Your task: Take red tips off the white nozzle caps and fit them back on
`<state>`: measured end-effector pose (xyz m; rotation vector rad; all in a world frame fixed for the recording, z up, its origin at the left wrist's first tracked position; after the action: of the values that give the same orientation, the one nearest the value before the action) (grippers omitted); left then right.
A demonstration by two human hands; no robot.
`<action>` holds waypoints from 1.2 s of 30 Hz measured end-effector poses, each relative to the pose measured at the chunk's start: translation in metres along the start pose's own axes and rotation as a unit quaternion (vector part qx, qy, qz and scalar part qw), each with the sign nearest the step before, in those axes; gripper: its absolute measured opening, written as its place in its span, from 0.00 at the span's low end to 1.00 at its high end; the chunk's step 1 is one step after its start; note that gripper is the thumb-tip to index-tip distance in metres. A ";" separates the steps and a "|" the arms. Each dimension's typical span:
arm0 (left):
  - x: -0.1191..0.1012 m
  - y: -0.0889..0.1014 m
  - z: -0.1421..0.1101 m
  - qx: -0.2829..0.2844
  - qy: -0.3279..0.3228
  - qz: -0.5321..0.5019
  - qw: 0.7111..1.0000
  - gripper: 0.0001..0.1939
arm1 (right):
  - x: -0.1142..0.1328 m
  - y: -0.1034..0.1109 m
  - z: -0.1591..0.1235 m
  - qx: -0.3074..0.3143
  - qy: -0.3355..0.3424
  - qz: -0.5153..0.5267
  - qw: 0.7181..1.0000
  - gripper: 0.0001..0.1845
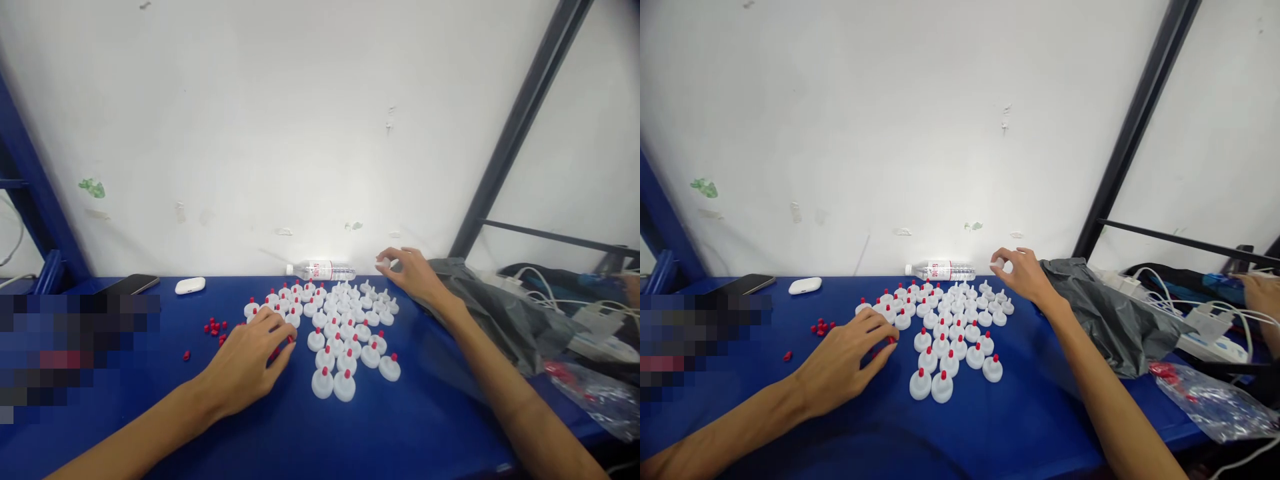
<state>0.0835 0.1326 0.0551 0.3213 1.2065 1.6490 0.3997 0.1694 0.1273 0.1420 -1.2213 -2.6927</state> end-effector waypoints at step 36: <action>-0.047 -0.026 -0.009 0.042 -0.105 -0.024 0.993 0.18 | 0.029 -0.053 -0.018 0.273 0.004 0.127 0.954 0.14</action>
<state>0.1128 0.0883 0.0453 0.5017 1.1179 1.4862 0.3675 0.1845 0.0749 0.0599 -1.8124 -2.0802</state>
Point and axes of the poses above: each hand's wrist, its own z-axis towards the middle knuckle, its own y-axis out of the back of the hand, x = y × z, the point moved 9 cm from there along z, towards the middle knuckle, and after that the axes turned 6 degrees about -z, right-handed, at the moved point
